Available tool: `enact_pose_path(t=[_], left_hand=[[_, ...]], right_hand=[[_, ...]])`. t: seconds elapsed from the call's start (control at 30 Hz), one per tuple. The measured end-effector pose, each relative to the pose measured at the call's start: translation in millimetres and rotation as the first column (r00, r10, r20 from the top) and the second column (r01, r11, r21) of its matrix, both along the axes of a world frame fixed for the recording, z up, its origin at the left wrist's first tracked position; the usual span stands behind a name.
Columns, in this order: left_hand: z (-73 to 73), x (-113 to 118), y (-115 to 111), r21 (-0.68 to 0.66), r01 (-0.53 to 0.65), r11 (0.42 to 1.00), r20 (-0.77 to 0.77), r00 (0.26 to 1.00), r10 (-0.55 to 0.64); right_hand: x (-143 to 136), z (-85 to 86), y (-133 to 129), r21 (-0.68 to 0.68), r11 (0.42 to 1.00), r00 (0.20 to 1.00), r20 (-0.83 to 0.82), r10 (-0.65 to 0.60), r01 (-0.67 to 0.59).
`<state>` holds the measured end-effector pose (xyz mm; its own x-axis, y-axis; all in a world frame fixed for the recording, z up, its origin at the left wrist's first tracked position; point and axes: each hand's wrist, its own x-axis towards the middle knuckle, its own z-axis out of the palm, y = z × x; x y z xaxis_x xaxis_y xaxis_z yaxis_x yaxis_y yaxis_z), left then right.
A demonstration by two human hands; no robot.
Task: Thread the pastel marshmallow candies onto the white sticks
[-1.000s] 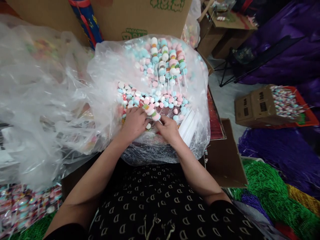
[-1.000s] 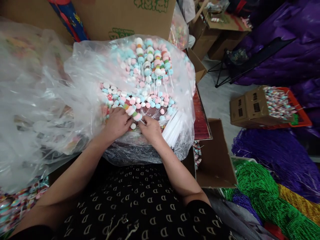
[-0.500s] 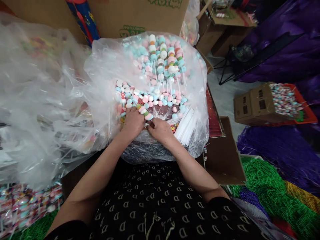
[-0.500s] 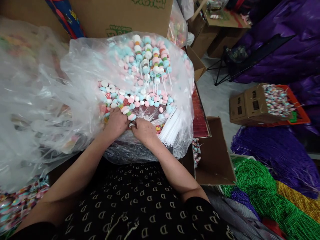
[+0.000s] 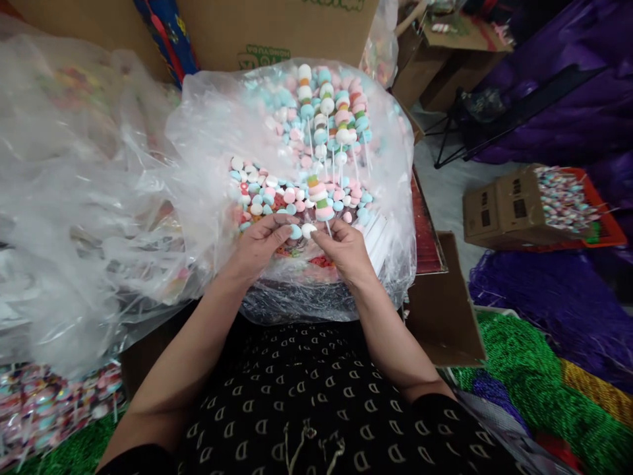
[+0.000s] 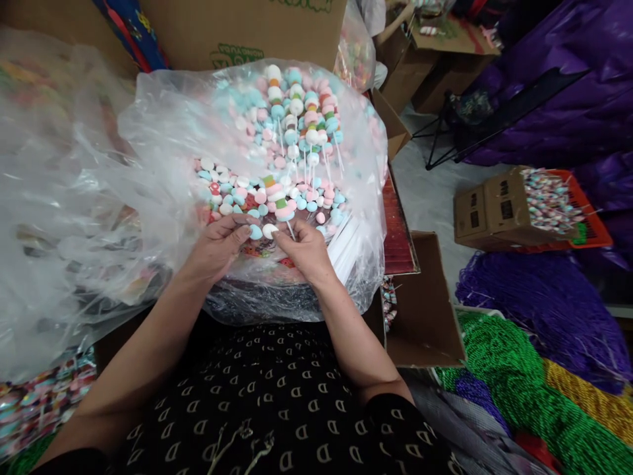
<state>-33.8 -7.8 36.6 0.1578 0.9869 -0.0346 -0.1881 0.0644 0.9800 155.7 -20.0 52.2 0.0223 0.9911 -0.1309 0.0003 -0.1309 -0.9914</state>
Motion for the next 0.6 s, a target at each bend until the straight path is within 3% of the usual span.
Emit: enact_pose_path(t=[0.2, 0.43, 0.6], left_hand=[[-0.4, 24, -7, -0.130, 0.002, 0.991, 0.251, 0.967, 0.031], [-14.6, 38, -13, -0.070, -0.157, 0.985, 0.085, 0.983, 0.163], [-13.2, 31, -15, -0.100, -0.097, 0.990, 0.134, 0.985, 0.110]], right_hand=[[-9, 8.6, -4, -0.077, 0.996, 0.977, -0.213, 0.023, -0.040], [-13, -2.0, -7, -0.030, 0.999, 0.998, -0.068, -0.017, 0.015], [-11, -10.1, -5, 0.030, 0.998, 0.998, -0.001, -0.056, 0.056]])
